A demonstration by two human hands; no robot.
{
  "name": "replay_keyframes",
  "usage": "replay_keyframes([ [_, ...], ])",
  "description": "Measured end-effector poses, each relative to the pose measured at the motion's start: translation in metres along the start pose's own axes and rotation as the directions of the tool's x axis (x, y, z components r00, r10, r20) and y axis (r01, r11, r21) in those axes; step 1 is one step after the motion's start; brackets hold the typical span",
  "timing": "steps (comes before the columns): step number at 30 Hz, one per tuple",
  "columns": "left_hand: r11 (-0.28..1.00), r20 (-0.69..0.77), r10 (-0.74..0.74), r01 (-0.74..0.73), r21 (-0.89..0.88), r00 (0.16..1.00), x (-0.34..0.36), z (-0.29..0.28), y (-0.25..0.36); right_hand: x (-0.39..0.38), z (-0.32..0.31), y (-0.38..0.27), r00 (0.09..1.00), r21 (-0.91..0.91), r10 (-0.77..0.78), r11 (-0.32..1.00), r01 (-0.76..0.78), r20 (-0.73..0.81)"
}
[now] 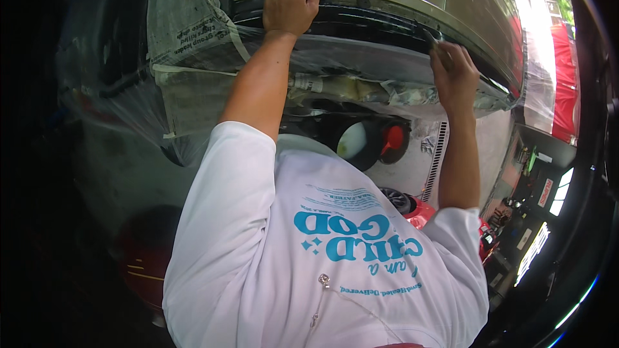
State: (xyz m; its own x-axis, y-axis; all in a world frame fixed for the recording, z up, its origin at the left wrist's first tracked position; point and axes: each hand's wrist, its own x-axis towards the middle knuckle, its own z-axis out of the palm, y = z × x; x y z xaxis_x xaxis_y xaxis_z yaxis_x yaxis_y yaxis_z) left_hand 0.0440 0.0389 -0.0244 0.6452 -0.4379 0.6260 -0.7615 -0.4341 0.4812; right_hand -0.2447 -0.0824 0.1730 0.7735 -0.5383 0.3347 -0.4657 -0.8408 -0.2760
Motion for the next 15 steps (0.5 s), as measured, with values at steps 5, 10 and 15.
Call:
replay_keyframes([
  [5, 0.995, -0.084, -0.008, -0.001, -0.096, 0.996, 0.005, 0.005, -0.004, 0.078, 0.027, 0.024, 0.94, -0.264, -0.205, 0.924, 0.278, 0.271],
  [10, 0.995, -0.15, -0.035, 0.02, -0.1, 0.988, 0.005, 0.011, -0.008, 0.116, 0.041, 0.026, 0.866, -0.35, -0.218, 0.849, 0.396, 0.45],
  [15, 0.996, -0.127, -0.046, 0.035, -0.083, 0.991, 0.002, 0.003, -0.002, 0.13, 0.05, 0.033, 0.812, -0.327, -0.248, 0.823, 0.464, 0.529],
])
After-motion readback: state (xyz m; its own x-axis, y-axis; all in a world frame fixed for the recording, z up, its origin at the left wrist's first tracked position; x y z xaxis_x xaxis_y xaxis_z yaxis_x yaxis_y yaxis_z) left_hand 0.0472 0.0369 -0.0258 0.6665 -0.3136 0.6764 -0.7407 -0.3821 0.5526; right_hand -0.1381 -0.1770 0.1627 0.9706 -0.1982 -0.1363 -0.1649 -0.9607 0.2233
